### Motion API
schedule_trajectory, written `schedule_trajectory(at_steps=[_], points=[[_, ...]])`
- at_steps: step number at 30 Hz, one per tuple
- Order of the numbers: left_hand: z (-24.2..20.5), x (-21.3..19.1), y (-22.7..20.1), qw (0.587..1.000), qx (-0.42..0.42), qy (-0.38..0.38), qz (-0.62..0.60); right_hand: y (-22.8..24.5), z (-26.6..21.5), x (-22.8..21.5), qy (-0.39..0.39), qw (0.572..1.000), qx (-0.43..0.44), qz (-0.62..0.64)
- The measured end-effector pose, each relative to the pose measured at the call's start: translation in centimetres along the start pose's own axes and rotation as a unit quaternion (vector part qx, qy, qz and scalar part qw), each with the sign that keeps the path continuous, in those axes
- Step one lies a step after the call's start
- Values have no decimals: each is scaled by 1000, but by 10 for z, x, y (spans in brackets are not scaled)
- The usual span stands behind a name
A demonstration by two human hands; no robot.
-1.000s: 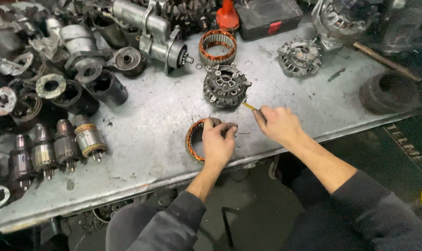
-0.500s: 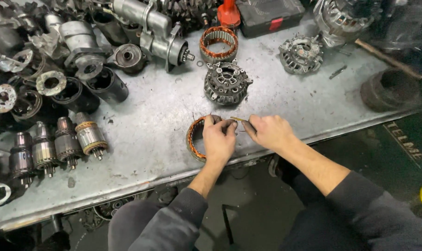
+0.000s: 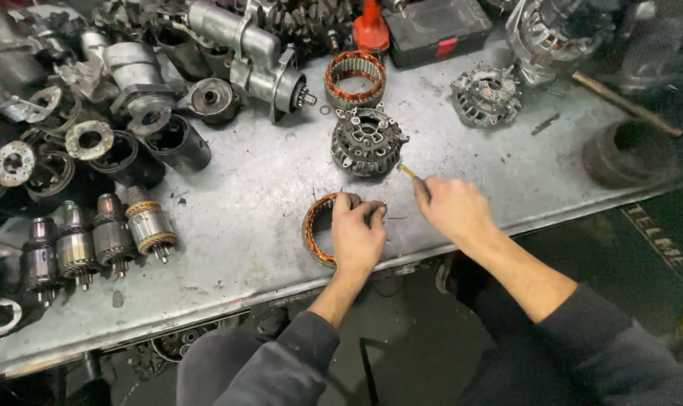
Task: The person uses a yellow-handled tool to scrape and clean the copper windings of a stator assembly on a metal workbench. They rotate the stator to access different sections of the windings while surrounded by various disassembled motor components.
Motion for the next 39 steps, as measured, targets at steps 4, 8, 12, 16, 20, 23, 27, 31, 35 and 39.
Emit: schedule_trajectory(at_steps=[4, 8, 12, 16, 20, 23, 27, 31, 35, 39], points=[[-1, 2, -1, 1000, 1, 6, 3, 26, -16, -7, 29, 999, -43, 8], [-7, 0, -2, 1000, 10, 9, 5, 14, -10, -7, 12, 999, -27, 21], [-2, 4, 4, 1000, 8, 6, -6, 34, -31, 3, 11, 996, -90, 22], [-1, 3, -2, 1000, 18, 11, 15, 30, -16, 0, 16, 997, -70, 20], [-4, 0, 0, 1000, 0, -3, 1, 28, -21, -5, 4, 996, -80, 30], [1, 0, -1, 1000, 1, 8, 7, 21, -14, 3, 7, 997, -78, 7], [-1, 1, 0, 1000, -12, 4, -15, 17, -15, 2, 2, 998, -57, 30], [-1, 0, -1, 1000, 1, 10, -11, -32, 4, -27, 43, 996, 67, 27], [-4, -5, 0, 1000, -13, 14, -13, -113, -44, -88, -140, 957, 132, 217], [1, -5, -7, 999, -36, 34, -2, -251, -200, 2, -120, 887, 334, 296]])
Point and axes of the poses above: each hand's wrist, its own z-axis towards the middle knuckle, its own x-axis out of the palm, y = z × x, the point moved 6 cm from there along z, towards the middle knuckle
